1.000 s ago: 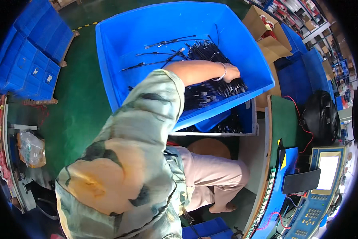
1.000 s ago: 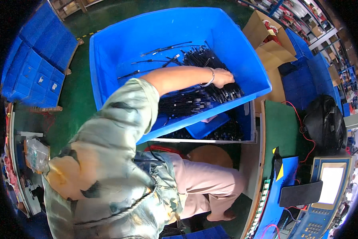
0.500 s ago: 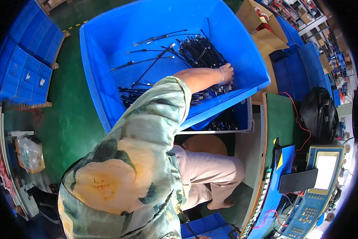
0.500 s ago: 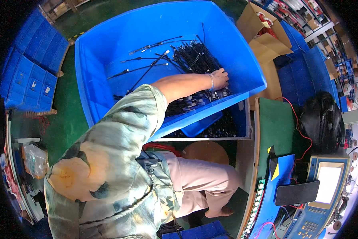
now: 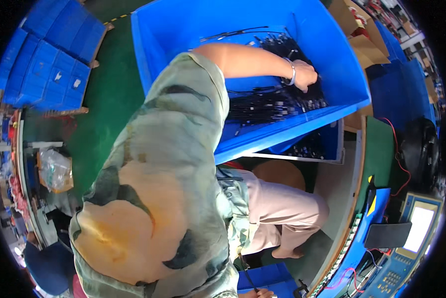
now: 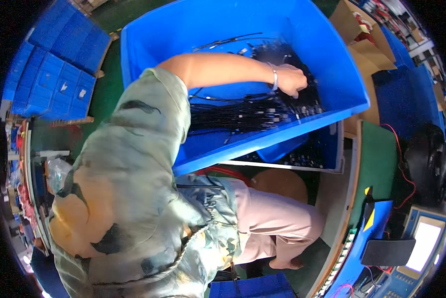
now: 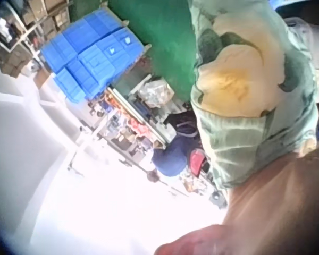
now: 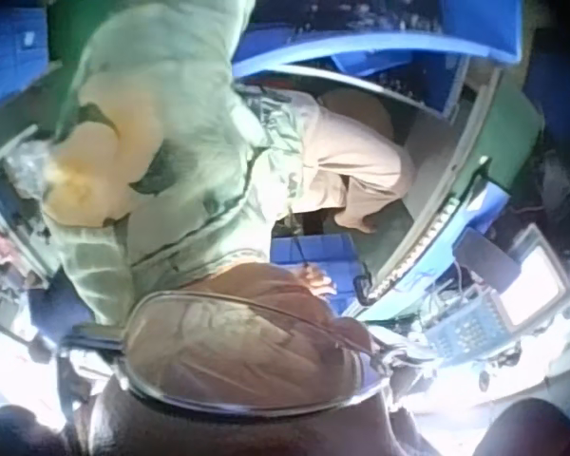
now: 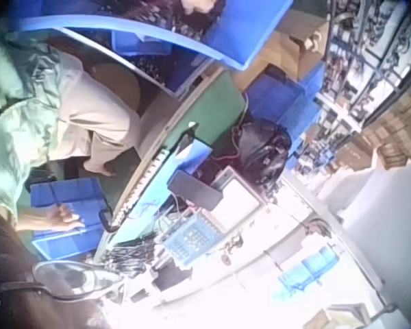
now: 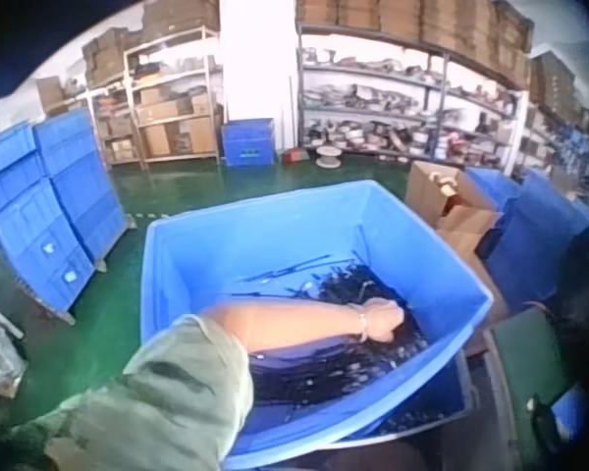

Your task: Connecting electrical cable connectors to a testing fixture to verify functionality, as indicated by a PASS status on a digital display.

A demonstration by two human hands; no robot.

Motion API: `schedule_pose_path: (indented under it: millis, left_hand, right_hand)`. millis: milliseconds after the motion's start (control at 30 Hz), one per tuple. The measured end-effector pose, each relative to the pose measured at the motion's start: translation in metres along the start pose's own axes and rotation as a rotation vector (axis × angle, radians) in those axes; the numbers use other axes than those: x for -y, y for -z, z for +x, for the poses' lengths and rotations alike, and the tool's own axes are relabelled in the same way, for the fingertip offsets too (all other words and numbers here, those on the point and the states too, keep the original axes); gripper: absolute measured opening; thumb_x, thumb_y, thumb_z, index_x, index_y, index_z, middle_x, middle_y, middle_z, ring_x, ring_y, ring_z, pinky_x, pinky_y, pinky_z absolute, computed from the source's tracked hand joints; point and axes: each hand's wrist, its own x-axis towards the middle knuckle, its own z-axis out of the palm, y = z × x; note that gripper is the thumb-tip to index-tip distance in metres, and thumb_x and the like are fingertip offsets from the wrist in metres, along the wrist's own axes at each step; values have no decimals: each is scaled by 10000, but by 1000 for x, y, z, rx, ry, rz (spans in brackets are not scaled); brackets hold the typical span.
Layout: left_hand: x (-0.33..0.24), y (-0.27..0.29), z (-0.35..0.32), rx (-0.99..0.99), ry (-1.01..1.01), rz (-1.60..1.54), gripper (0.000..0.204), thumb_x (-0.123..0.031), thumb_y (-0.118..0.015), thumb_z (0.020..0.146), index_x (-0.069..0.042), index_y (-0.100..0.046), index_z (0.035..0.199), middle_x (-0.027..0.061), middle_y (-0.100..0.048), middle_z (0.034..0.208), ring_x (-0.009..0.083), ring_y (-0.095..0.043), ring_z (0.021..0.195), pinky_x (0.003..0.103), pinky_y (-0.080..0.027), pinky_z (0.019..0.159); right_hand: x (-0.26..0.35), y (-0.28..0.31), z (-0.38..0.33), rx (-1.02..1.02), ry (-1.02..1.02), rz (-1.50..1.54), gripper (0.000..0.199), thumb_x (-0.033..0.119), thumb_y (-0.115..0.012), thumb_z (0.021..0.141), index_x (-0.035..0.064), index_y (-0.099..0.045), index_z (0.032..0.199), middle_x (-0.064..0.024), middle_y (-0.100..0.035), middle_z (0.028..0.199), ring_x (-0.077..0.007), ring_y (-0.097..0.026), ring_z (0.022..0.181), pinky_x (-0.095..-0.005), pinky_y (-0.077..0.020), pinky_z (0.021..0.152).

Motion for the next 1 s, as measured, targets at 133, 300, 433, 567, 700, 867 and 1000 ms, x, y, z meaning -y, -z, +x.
schedule_pose_path:
  millis: [133, 300, 433, 567, 700, 867, 1000]
  left_hand:
    - [26, -38, -54, 330, 236, -89, 691, -583, -640, 537, 31, -603, 851, 185, -577, 944, 289, -561, 851, 347, -442, 737]
    - [28, -85, -66, 224, 396, -276, 754, -599, -670, 492, 56, -596, 859, 182, -577, 952, 278, -556, 874, 331, -433, 765]
    - [19, -84, -57, 264, 413, -328, 748, -542, -716, 468, 66, -585, 883, 172, -577, 954, 269, -558, 867, 337, -440, 737]
    - [30, -106, -48, 329, 458, -541, 650, -453, -740, 486, 18, -592, 909, 145, -576, 976, 262, -554, 863, 337, -438, 708]
    - [32, -105, -55, 208, 362, -647, 538, -362, -742, 524, -21, -585, 910, 123, -587, 926, 251, -546, 862, 338, -430, 703]
    - [43, -85, -64, 18, 315, -778, 363, -248, -721, 588, -13, -561, 814, 81, -592, 750, 184, -567, 674, 302, -447, 571]
    - [51, -61, -76, 19, 319, -1022, 217, -162, -700, 624, -28, -541, 689, 34, -540, 579, 102, -504, 478, 244, -400, 413]
  right_hand:
    - [-6, -10, 15, 174, 18, 69, 397, 386, -396, 857, 170, -390, 524, 63, -272, 378, -77, -265, 321, -228, -290, 333]
    - [-2, -24, 6, 161, 24, 35, 427, 382, -385, 862, 164, -357, 496, 60, -249, 379, -80, -255, 323, -230, -292, 340]
    - [-2, -26, 3, 169, 39, 59, 446, 381, -396, 859, 169, -328, 472, 60, -233, 380, -79, -252, 323, -226, -291, 342]
    - [-4, -23, 1, 107, 60, 18, 459, 387, -407, 853, 171, -311, 459, 62, -225, 378, -77, -251, 324, -223, -291, 343]
    - [-5, -19, 0, 185, 87, 36, 464, 392, -417, 847, 170, -306, 455, 63, -225, 376, -75, -251, 326, -221, -291, 344]
    - [-6, -21, 1, 173, 73, 91, 455, 377, -415, 853, 172, -304, 463, 67, -224, 381, -72, -236, 328, -215, -272, 335]
    - [-7, -35, -2, 196, 95, 99, 435, 366, -413, 856, 169, -307, 483, 66, -219, 386, -69, -228, 332, -208, -260, 332]
